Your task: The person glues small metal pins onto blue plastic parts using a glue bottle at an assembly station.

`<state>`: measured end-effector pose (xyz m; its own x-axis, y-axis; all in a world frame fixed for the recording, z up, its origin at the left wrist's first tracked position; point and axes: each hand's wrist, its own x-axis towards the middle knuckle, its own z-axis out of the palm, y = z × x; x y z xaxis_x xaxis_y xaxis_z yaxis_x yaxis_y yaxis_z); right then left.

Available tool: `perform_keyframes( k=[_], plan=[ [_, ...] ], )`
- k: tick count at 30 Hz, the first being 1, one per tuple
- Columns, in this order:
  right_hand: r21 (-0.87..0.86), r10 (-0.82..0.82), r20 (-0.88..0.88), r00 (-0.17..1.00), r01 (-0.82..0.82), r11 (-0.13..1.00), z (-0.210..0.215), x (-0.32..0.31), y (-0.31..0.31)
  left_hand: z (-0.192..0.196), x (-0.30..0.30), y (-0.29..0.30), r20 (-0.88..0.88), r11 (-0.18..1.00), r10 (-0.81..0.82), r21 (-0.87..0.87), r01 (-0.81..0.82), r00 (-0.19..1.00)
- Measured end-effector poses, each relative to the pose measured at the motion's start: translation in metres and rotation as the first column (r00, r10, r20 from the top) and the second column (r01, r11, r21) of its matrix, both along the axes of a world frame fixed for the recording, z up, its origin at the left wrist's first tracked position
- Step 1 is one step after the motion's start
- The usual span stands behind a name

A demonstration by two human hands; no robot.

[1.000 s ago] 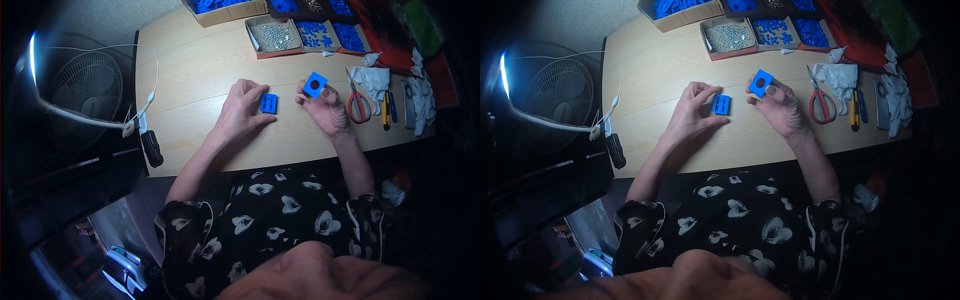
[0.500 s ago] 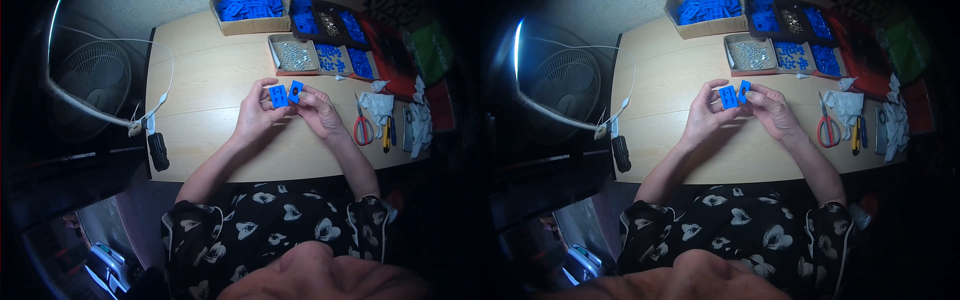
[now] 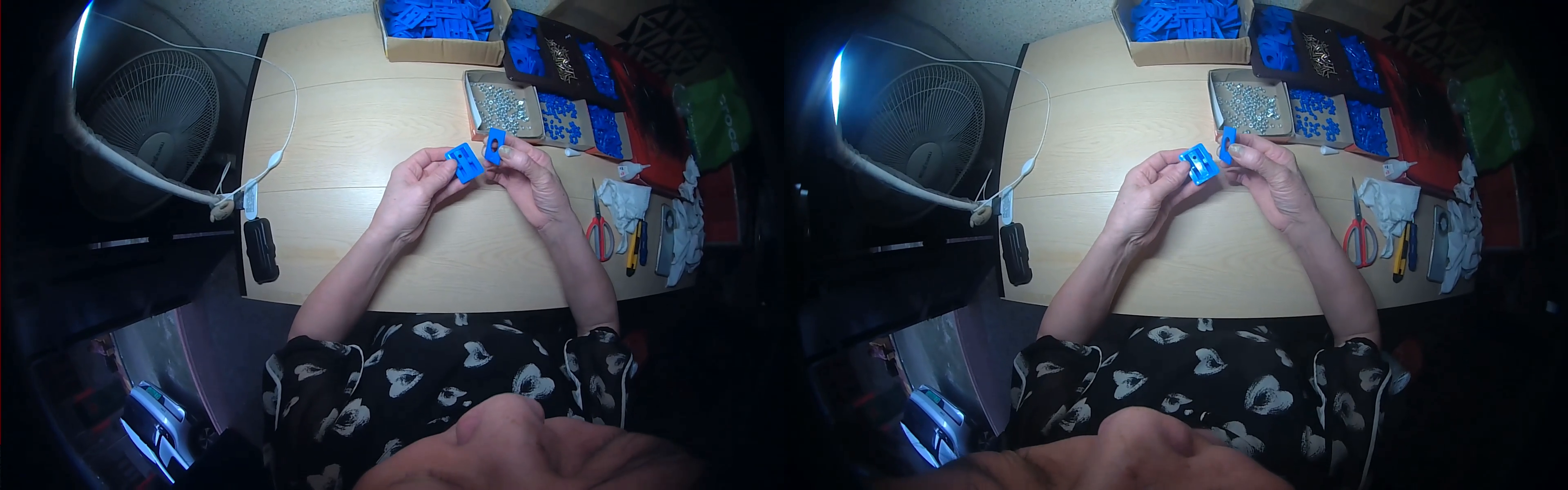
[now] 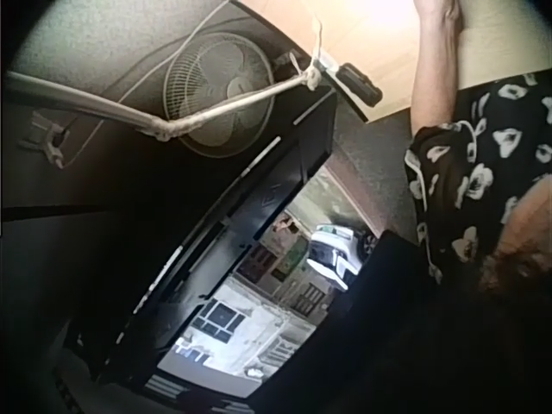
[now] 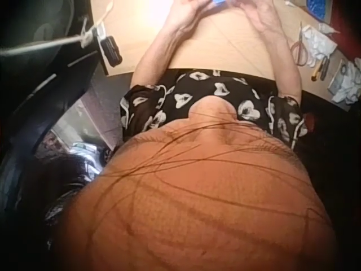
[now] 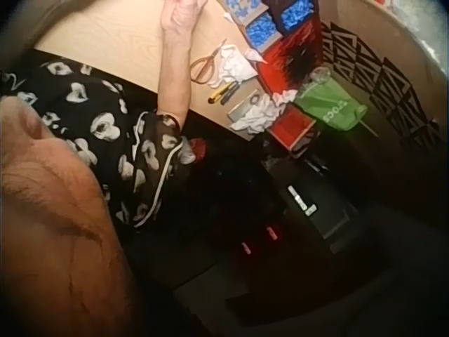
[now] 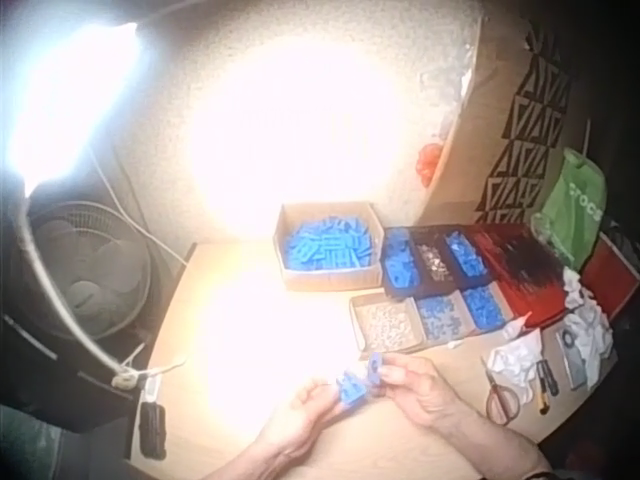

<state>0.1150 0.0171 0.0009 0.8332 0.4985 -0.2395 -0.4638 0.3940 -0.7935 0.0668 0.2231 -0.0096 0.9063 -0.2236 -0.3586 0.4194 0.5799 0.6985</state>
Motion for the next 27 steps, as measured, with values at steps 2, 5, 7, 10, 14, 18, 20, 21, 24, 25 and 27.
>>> perform_keyframes(
  k=[2,5,7,10,14,18,20,21,24,25,27],
  plan=[
    [-0.027,-0.02,0.06,0.998,0.022,0.999,0.002,0.004,0.001,0.0,0.002,0.001,0.004,0.999,0.045,0.008,-0.045,0.999],
    [-0.125,-0.021,0.121,0.992,0.036,0.992,0.005,0.01,0.003,0.007,0.005,0.001,0.018,0.994,0.104,-0.043,-0.103,0.994],
    [-0.138,-0.035,0.146,0.989,0.056,0.989,0.012,0.011,0.009,0.009,0.006,0.002,0.022,0.993,0.12,-0.021,-0.12,0.993],
    [-0.19,-0.044,0.21,0.977,0.085,0.978,0.02,0.01,0.018,0.005,0.006,0.003,0.047,0.989,0.132,-0.073,-0.128,0.99],
    [-0.32,-0.033,0.343,0.939,0.15,0.936,0.028,0.006,0.029,0.002,0.006,0.004,0.063,0.985,0.142,-0.105,-0.135,0.988],
    [-0.462,0.034,0.523,0.852,0.25,0.851,0.037,0.003,0.04,-0.005,0.007,0.004,0.051,0.976,0.175,-0.143,-0.166,0.983],
    [-0.534,0.061,0.621,0.781,0.365,0.763,0.04,0.001,0.043,-0.004,0.009,0.003,0.061,0.976,0.173,-0.142,-0.163,0.983],
    [-0.531,0.056,0.624,0.78,0.37,0.762,0.039,0.0,0.043,-0.003,0.009,0.001,0.068,0.976,0.166,-0.153,-0.154,0.984],
    [-0.544,0.056,0.605,0.794,0.361,0.757,0.036,0.0,0.043,0.0,0.008,0.0,0.094,0.98,0.151,-0.145,-0.137,0.984],
    [-0.567,0.074,0.596,0.8,0.354,0.744,0.037,-0.002,0.043,0.001,0.007,0.0,0.111,0.982,0.15,-0.129,-0.135,0.982],
    [-0.587,0.089,0.586,0.806,0.346,0.732,0.037,-0.004,0.044,0.001,0.005,0.001,0.124,0.985,0.143,-0.113,-0.129,0.982]
  ],
)
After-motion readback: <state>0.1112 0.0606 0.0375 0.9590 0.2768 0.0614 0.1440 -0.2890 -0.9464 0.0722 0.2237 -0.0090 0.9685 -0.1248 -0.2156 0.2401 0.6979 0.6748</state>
